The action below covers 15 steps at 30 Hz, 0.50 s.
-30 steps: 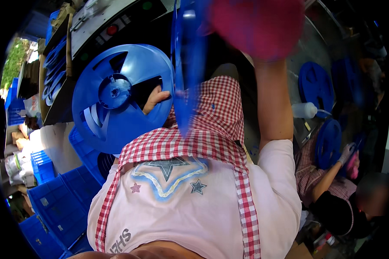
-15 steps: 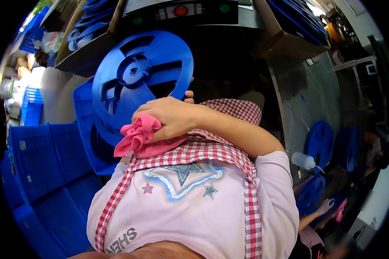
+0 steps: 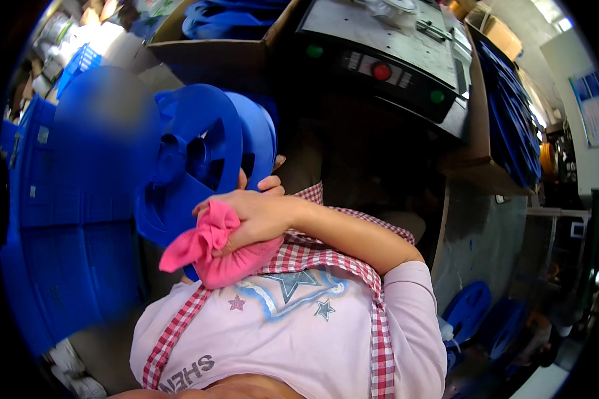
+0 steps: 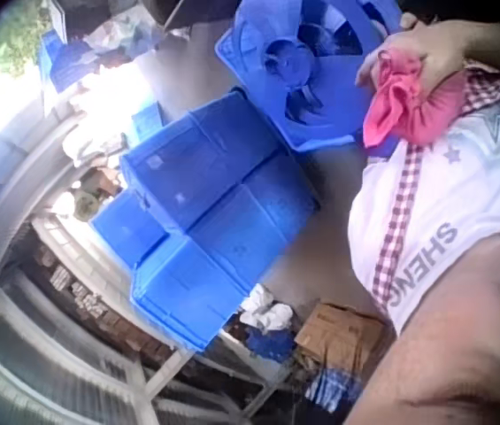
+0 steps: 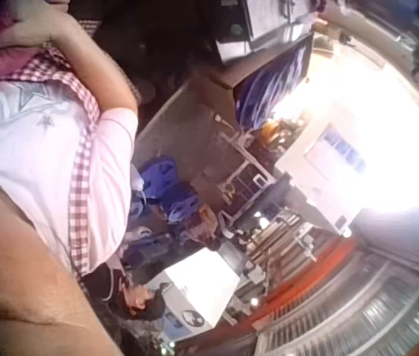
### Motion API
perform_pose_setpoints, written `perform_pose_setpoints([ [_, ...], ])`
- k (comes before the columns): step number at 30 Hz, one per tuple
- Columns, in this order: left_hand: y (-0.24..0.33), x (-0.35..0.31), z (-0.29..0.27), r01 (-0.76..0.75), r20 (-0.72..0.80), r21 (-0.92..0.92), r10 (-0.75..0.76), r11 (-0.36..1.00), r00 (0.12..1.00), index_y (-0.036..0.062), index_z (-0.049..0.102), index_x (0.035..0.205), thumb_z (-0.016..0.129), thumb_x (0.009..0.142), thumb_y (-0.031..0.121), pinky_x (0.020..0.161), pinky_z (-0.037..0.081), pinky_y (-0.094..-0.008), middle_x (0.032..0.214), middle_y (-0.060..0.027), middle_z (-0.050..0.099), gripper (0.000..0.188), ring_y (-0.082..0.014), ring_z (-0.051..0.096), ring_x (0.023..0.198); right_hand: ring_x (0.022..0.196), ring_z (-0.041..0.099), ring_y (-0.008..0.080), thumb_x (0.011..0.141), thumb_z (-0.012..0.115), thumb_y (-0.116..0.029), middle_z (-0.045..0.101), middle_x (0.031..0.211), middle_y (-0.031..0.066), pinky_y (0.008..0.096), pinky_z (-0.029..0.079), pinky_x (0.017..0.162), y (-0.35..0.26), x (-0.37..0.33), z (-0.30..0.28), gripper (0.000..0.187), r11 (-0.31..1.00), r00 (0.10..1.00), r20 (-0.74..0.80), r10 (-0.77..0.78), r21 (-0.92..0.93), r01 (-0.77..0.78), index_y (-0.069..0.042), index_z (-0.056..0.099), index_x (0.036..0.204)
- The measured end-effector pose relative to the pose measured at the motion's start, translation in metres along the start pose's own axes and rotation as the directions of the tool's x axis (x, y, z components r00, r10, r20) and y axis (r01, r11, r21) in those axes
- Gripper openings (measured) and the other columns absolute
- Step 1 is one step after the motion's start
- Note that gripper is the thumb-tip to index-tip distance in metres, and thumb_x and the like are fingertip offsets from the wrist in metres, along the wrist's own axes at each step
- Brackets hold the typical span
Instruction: The person wipes blue plastic spools with a pink cloth, spraying them with liquid from a squeeze bottle as needed. They handle the spools one at a time, rotating them to clean different sides, and place cleaned spools into a cardboard box. The person also puts on a pair of gloves and continues the cleaning process.
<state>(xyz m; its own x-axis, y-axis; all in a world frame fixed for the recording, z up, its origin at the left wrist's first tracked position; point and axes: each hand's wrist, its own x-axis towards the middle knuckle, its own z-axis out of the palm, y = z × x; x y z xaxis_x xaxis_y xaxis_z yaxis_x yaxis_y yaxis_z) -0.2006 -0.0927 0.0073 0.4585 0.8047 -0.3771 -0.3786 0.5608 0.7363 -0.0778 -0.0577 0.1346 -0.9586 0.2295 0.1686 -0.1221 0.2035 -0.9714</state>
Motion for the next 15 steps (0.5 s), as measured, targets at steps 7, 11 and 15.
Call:
perform_pose_setpoints([
  [7, 0.051, -0.014, -0.019, -0.069, -0.210, -0.061, 0.055, 0.996, 0.976, 0.0012, 0.048, 0.122, 0.070, 0.080, 0.025, 0.074, 0.053, -0.0294, 0.097, -0.0099, 0.061, 0.053, -0.0182, 0.063, 0.088, 0.114, 0.053, 0.0273, 0.077, 0.067, -0.026, 0.055, 0.124, 0.0179, 0.0336, 0.040, 0.099, -0.003, 0.038, -0.013, 0.068, 0.962, 0.972, 0.202, 0.120, 0.218, -0.164, 0.002, 0.042, 0.134],
  [11, 0.097, -0.039, -0.038, -0.079, -0.349, -0.059, 0.054, 0.995, 0.936, 0.0010, 0.050, 0.121, 0.070, 0.080, 0.025, 0.072, 0.053, -0.0289, 0.096, -0.0096, 0.061, 0.051, -0.0177, 0.063, 0.087, 0.115, 0.053, 0.0261, 0.078, 0.066, -0.027, 0.054, 0.126, 0.0165, 0.0339, 0.040, 0.099, 0.004, 0.051, -0.013, 0.066, 0.961, 0.970, 0.206, 0.128, 0.217, -0.173, 0.000, 0.043, 0.134],
  [15, 0.163, -0.067, -0.050, -0.090, -0.424, 0.039, 0.098, 0.995, 0.900, 0.0011, 0.052, 0.117, 0.070, 0.080, 0.023, 0.070, 0.054, -0.0291, 0.094, -0.0097, 0.062, 0.047, -0.0173, 0.063, 0.084, 0.112, 0.052, 0.0226, 0.077, 0.073, -0.022, 0.053, 0.120, 0.0104, 0.0336, 0.038, 0.099, 0.031, 0.078, -0.017, 0.051, 0.940, 1.000, -0.027, 0.010, 0.341, 0.000, -0.004, 0.052, 0.119],
])
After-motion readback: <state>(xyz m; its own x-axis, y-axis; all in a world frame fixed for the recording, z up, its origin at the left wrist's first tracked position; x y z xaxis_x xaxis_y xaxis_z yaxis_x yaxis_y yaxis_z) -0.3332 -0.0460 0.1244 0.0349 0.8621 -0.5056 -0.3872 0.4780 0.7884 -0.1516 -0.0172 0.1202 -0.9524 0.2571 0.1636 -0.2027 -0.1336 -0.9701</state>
